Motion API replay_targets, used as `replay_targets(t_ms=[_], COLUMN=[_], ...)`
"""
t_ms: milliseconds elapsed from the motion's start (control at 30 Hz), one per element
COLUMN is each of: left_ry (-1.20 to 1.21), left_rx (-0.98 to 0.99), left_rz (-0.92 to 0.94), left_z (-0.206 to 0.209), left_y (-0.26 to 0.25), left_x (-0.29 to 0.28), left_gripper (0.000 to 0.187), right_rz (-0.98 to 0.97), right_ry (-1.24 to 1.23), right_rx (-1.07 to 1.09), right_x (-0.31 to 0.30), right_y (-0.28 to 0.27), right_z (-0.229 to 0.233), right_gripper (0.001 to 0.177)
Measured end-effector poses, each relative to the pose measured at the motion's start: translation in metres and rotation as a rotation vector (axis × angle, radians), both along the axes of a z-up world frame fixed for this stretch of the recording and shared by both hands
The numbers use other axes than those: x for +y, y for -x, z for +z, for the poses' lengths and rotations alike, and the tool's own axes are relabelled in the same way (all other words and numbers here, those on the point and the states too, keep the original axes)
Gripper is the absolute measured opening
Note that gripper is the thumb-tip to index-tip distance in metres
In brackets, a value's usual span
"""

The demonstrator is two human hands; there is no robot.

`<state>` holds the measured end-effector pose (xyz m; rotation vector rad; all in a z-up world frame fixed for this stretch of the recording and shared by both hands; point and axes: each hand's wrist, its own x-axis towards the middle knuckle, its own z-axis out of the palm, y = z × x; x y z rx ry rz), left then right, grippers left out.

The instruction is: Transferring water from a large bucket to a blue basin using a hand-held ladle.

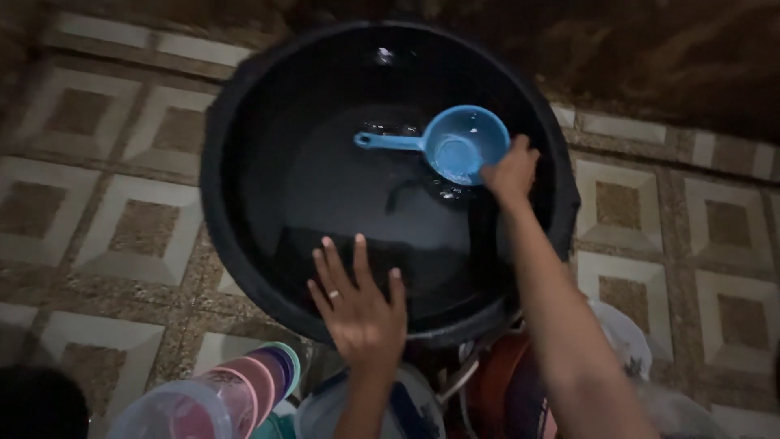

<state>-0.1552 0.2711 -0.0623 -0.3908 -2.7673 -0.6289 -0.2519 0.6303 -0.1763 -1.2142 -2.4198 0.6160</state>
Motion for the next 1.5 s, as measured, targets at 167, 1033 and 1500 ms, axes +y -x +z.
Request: replay_targets(t_ms=[167, 1033, 1500], left_ry=[0.040, -0.848, -1.048], left_rx=[-0.097, -0.646, -1.274], left_rz=[-0.029, -0.833, -0.700], left_z=[0.002, -0.085, -0.064], left_y=[0.002, -0.134, -0.188], left_x=[0.003, 0.179, 0.193], left_gripper=[0.067, 0.023, 0.030], right_rz=[0.120, -0.050, 0.024], right_ry=[0.033, 1.335, 1.270], right_rx=[0.112, 1.258, 1.243], right_x=[-0.018, -0.112, -0.080], right_y=[-0.028, -0.272, -0.328], right_z=[0.006, 0.165, 0.144], right_gripper=[0.042, 0.066, 0.047])
